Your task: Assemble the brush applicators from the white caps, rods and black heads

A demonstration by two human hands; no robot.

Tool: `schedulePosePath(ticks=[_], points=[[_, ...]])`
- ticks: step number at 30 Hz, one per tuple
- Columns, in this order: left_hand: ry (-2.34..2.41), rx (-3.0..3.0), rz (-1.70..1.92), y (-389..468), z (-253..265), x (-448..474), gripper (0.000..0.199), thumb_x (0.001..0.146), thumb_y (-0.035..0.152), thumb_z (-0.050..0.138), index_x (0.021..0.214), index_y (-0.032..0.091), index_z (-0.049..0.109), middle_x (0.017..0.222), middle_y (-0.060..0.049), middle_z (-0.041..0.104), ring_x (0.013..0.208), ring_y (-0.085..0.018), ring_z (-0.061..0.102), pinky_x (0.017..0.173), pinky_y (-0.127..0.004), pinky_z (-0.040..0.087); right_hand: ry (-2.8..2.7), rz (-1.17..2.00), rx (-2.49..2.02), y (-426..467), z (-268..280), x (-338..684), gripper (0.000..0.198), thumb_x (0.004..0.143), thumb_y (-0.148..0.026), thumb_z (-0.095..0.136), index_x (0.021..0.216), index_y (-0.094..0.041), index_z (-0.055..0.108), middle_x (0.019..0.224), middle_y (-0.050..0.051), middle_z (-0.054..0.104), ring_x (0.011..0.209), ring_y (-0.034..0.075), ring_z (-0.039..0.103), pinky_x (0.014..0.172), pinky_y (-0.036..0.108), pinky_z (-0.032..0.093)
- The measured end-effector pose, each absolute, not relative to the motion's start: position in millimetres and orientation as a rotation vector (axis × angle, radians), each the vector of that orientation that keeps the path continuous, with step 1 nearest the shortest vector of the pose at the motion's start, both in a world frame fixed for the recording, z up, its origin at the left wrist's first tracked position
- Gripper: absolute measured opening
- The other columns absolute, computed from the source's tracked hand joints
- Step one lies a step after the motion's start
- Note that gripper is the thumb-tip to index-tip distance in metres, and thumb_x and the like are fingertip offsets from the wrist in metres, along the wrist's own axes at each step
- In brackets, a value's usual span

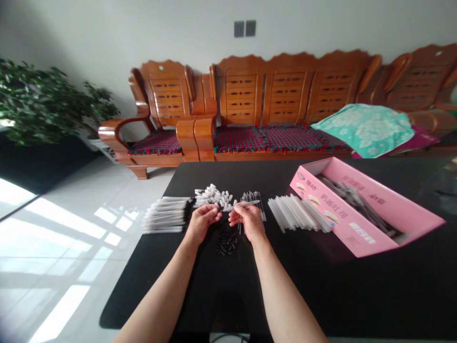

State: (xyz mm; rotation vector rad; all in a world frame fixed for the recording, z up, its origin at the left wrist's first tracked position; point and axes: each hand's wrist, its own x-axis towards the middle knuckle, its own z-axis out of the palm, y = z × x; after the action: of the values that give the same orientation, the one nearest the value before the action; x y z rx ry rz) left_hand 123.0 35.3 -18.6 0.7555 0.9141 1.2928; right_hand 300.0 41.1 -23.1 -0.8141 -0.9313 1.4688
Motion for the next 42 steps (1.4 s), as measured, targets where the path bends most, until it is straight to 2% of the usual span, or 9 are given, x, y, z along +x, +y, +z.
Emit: schedulePosePath(ticks=[10, 27, 33, 38, 42], points=[[0.913, 0.788, 1.245, 33.9, -20.0, 126.7, 0.035, 0.065, 0.036, 0.086, 0.081, 0.009, 0.07, 0.068, -0.005, 0.07, 0.059, -0.01, 0.064, 0.06, -0.02, 0.053, -0.97, 1.456, -0.843, 39.8, -21.7, 297.8, 0.022, 0.077, -0.036, 0.075, 0.081, -0.015, 0.068, 0.066, 0.004, 0.073, 0.052, 0.017, 0.068, 0.044, 0.025, 0.058], [0.919, 0.809, 1.239, 33.9, -19.9, 127.1, 0.036, 0.065, 0.038, 0.086, 0.079, 0.011, 0.069, 0.07, -0.005, 0.07, 0.06, -0.011, 0.065, 0.06, -0.02, 0.053, -0.974, 1.432, -0.896, 38.8, -20.8, 297.2, 0.025, 0.075, -0.038, 0.077, 0.082, -0.016, 0.067, 0.065, 0.004, 0.073, 0.051, 0.018, 0.068, 0.043, 0.025, 0.057], [0.921, 0.827, 1.238, 33.6, -20.5, 128.0, 0.035, 0.066, 0.039, 0.085, 0.079, 0.011, 0.069, 0.07, -0.004, 0.07, 0.06, -0.011, 0.064, 0.06, -0.021, 0.053, -0.992, 1.427, -0.893, 37.4, -19.0, 296.1, 0.024, 0.075, -0.037, 0.077, 0.081, -0.016, 0.068, 0.064, 0.004, 0.073, 0.05, 0.018, 0.068, 0.043, 0.026, 0.057], [0.954, 0.878, 1.255, 33.3, -18.7, 129.6, 0.034, 0.066, 0.04, 0.084, 0.076, 0.012, 0.068, 0.069, -0.003, 0.068, 0.054, -0.009, 0.06, 0.054, -0.02, 0.049, -0.983, 1.42, -0.9, 37.5, -18.1, 295.6, 0.024, 0.075, -0.038, 0.077, 0.079, -0.016, 0.068, 0.063, 0.004, 0.073, 0.048, 0.017, 0.067, 0.042, 0.025, 0.057], [0.943, 0.908, 1.305, 32.7, -15.1, 131.3, 0.032, 0.063, 0.035, 0.085, 0.078, 0.012, 0.069, 0.064, 0.0, 0.066, 0.055, -0.009, 0.059, 0.057, -0.022, 0.05, -0.985, 1.423, -0.902, 37.4, -17.7, 296.0, 0.024, 0.076, -0.039, 0.076, 0.076, -0.015, 0.069, 0.062, 0.004, 0.072, 0.047, 0.017, 0.067, 0.041, 0.025, 0.056]])
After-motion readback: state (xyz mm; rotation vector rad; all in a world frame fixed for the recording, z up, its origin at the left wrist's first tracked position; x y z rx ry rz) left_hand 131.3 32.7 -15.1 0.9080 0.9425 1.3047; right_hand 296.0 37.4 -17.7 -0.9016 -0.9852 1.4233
